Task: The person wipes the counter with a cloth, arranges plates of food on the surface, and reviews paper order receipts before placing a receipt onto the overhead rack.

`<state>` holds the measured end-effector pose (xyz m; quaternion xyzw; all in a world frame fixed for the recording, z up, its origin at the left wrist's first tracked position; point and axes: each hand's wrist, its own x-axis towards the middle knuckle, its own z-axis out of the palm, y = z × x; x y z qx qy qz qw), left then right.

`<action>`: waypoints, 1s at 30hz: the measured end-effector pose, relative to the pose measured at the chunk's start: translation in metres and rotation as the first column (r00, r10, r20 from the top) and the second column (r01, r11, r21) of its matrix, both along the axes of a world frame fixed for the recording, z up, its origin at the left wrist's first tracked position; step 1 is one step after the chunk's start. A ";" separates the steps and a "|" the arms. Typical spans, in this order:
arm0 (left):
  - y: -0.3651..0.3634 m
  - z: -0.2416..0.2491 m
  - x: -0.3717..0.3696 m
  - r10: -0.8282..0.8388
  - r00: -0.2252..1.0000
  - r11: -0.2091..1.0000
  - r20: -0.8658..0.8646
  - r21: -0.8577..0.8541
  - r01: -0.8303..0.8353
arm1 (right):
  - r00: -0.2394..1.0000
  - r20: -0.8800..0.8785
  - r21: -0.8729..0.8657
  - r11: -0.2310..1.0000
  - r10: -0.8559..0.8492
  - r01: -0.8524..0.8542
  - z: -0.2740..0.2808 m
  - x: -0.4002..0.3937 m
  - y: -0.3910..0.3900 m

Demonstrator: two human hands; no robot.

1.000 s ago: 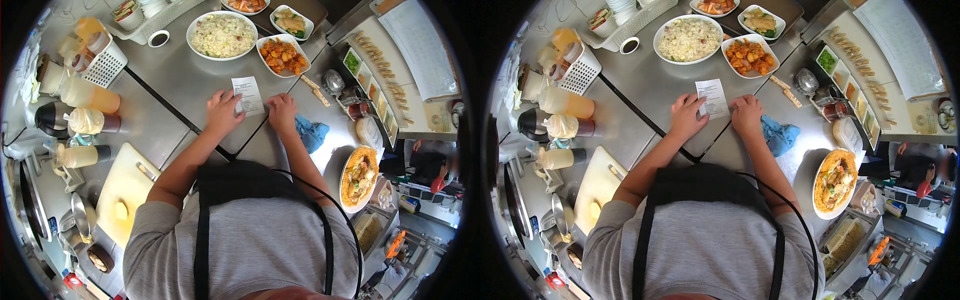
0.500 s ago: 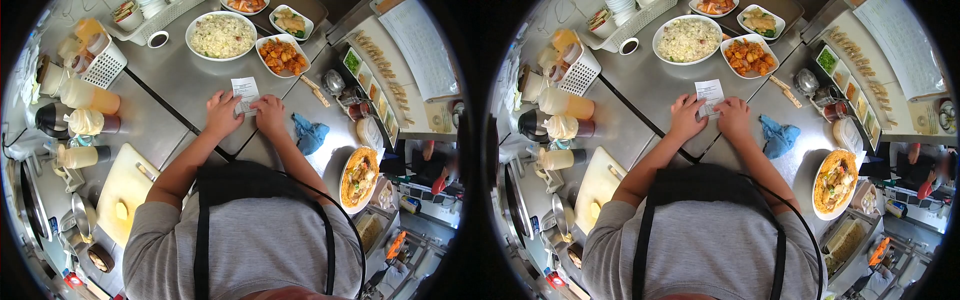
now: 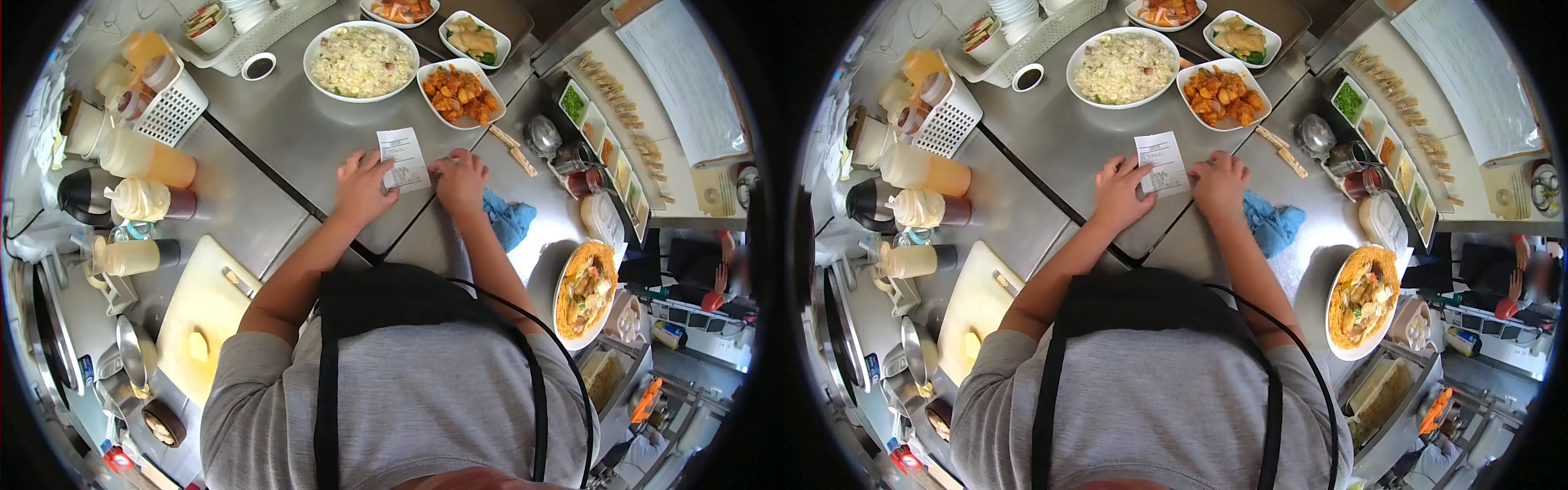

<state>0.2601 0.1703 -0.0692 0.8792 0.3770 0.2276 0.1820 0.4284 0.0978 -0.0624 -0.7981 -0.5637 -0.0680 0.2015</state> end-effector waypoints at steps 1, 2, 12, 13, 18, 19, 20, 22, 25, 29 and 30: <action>0.000 0.001 0.000 0.007 1.000 1.000 0.002 0.009 -0.007 | 0.999 0.022 -0.005 1.000 -0.030 0.031 0.001 0.008 -0.002; 0.000 0.001 0.000 0.013 1.000 1.000 0.005 0.018 -0.013 | 0.997 0.044 -0.008 0.998 -0.063 0.063 0.001 0.012 -0.003; 0.000 -0.001 0.001 0.016 0.999 1.000 0.040 0.017 -0.017 | 0.996 0.003 -0.042 0.995 0.091 -0.091 -0.001 -0.019 -0.001; -0.002 -0.001 -0.001 0.015 0.999 1.000 0.042 0.021 -0.015 | 0.999 0.041 -0.043 0.999 0.024 -0.022 0.003 -0.007 -0.002; -0.001 -0.004 0.001 -0.002 0.999 1.000 0.043 -0.005 0.002 | 0.958 0.063 -0.100 0.953 -0.280 0.285 0.014 0.059 -0.026; -0.001 -0.003 0.001 -0.003 0.999 1.000 0.043 -0.007 0.003 | 0.935 0.078 -0.060 0.934 -0.347 0.352 0.015 0.075 -0.032; -0.001 -0.001 0.001 -0.002 0.999 1.000 0.041 -0.011 0.002 | 0.907 0.089 -0.022 0.910 -0.411 0.415 0.014 0.091 -0.037; -0.003 0.000 -0.001 -0.004 1.000 1.000 0.028 -0.014 0.005 | 0.886 0.123 -0.004 0.893 -0.447 0.451 0.015 0.110 -0.043; -0.001 0.001 0.001 -0.017 1.000 1.000 0.024 -0.006 0.017 | 0.873 0.134 -0.138 0.864 -0.469 0.485 0.013 0.120 -0.045; -0.004 -0.004 -0.002 -0.020 0.998 1.000 0.058 0.008 0.020 | 0.883 0.095 -0.223 0.854 -0.460 0.469 -0.008 0.118 -0.052; -0.001 -0.005 -0.002 -0.016 0.998 1.000 0.069 0.021 0.015 | 0.890 0.082 -0.188 0.870 -0.449 0.456 -0.013 0.119 -0.051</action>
